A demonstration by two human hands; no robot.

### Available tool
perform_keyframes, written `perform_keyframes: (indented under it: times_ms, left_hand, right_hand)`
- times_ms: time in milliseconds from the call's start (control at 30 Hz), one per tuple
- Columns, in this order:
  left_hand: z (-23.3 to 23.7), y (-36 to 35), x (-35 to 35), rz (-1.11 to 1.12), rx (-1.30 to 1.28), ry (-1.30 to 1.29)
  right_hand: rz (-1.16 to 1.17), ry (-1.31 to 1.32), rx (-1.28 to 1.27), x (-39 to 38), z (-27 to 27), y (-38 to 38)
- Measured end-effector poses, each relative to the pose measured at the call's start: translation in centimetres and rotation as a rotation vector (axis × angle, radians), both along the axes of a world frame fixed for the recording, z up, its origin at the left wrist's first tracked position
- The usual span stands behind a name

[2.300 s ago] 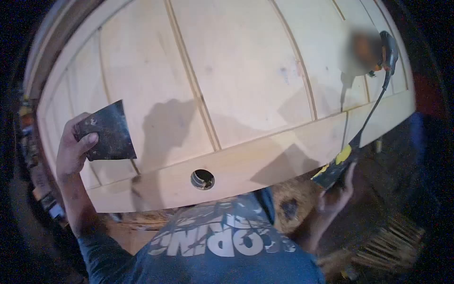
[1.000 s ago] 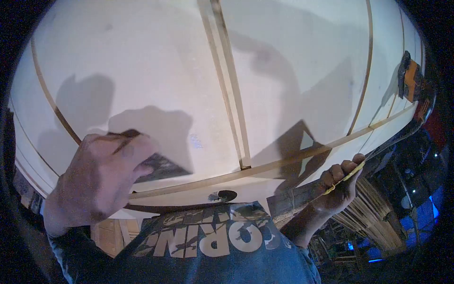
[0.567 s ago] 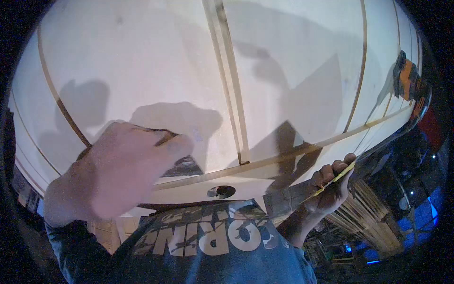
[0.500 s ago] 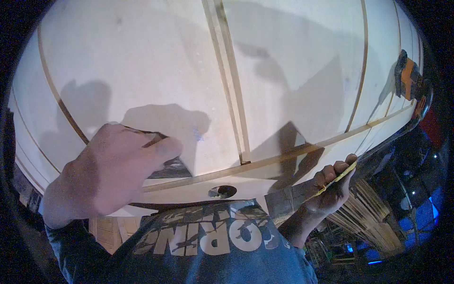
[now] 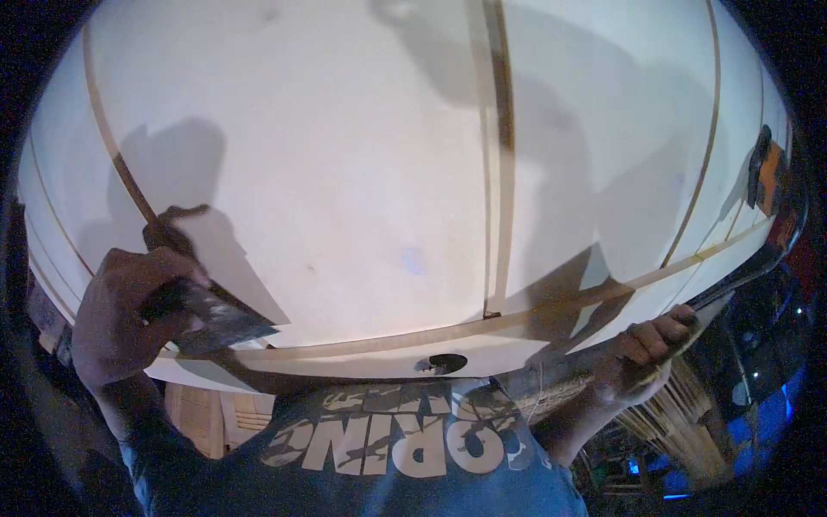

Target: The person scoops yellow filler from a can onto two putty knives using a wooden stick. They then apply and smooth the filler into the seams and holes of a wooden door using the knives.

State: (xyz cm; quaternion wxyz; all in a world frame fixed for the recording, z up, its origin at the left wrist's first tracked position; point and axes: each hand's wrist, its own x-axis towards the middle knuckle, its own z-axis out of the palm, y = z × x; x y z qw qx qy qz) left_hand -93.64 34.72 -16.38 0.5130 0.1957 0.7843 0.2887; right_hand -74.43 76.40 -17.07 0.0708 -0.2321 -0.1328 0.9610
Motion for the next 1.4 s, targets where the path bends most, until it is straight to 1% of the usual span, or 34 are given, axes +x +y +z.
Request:
perform_keyframes:
  times_ms: [100, 133, 233, 267, 333, 433, 467, 567, 667, 733, 767, 800, 833, 867, 900, 933, 967, 1033, 1133, 1167, 1233, 1267, 1400]
  left_hand:
    - [0.3, -2.7, 0.1, 0.026, 0.105, 0.036]
    - [0.4, -3.5, 0.5, 0.04, 0.134, 0.046]
    - [-0.8, -6.1, 3.7, 0.45, 0.262, -0.06]
    - [-0.3, -6.0, 4.2, 0.446, 0.162, 0.059]
    - [0.7, -5.0, 5.3, 0.436, -0.025, 0.288]
    - [0.1, -4.9, 6.6, 0.533, 0.061, 0.276]
    - [-0.7, -5.7, 6.0, 0.616, 0.305, -0.021]
    - [-0.5, -5.6, 6.4, 0.498, 0.315, 0.022]
    - [0.0, -4.6, 6.7, 0.558, 0.338, -0.003]
    - [0.8, -3.1, 7.4, 0.613, 0.277, 0.098]
    - [1.2, -2.2, 7.7, 0.633, 0.255, 0.149]
    - [1.7, -1.3, 7.3, 0.557, 0.252, 0.164]
    - [2.0, -2.0, 5.6, 0.481, 0.271, 0.186]
    - [2.3, -0.6, 5.2, 0.405, 0.28, 0.21]
    - [2.4, 1.2, 5.3, 0.386, 0.352, 0.239]
    - [2.5, 3.1, 5.8, 0.364, 0.403, 0.27]
    - [2.8, 4.5, 6.2, 0.344, 0.44, 0.301]
    - [3.4, 6.3, 5.1, -0.031, 0.402, 0.372]
    - [4.6, 9.8, 6.2, -0.149, 0.325, 0.588]
    - [4.4, 10.1, 6.6, -0.184, 0.316, 0.633]
    - [4.2, 10.6, 7.3, -0.256, 0.3, 0.703]
    - [4.3, 10.7, 7.4, -0.29, 0.287, 0.714]
    - [4.5, 11.5, 7.8, -0.379, 0.219, 0.784]
  right_hand:
    - [0.01, -0.032, 0.04, 0.0, 0.7, 1.3]
    - [0.05, -0.026, 0.028, -0.2, 0.7, 2.0]
    - [0.021, 0.013, 0.059, -0.6, 0.9, 2.4]
    - [0.04, -0.009, 0.083, -0.8, 1.0, 2.7]
    - [0.08, 0.07, 0.037, -1.0, 0.8, 3.2]
    - [0.063, -0.004, 0.079, -1.0, 1.5, 3.6]
    - [0.062, -0.027, 0.091, -1.1, 1.8, 3.5]
    - [0.126, 0.03, 0.044, -1.5, 1.4, 3.9]
    - [0.128, 0.027, 0.028, -0.7, 1.0, 4.4]
    - [0.026, -0.062, 0.069, -0.6, 1.2, 2.8]
    - [-0.015, -0.164, 0.334, 1.8, 0.6, 4.0]
    - [-0.064, -0.317, 0.607, 2.2, 0.5, 2.5]
    - [-0.093, -0.518, 0.867, 2.4, 0.3, 1.0]
    - [-0.126, -0.794, 1.1, 0.1, -0.5, -2.9]
    - [-0.072, -0.685, 0.879, -1.6, -0.4, -5.2]
    - [0.064, -0.608, 0.816, -0.8, -1.5, -4.9]
    - [0.115, -0.515, 0.726, -1.7, -1.8, -6.2]
    - [0.177, -0.497, 0.708, -2.1, -2.2, -7.5]
    - [0.152, -0.529, 0.626, -3.5, -0.7, -9.9]
    - [0.178, -0.51, 0.645, -3.3, -0.8, -9.8]
    - [0.227, -0.492, 0.681, -2.7, -1.0, -9.6]
    - [0.206, -0.398, 0.625, -2.6, -1.3, -9.6]
    - [0.202, -0.375, 0.664, -1.8, -1.9, -9.6]
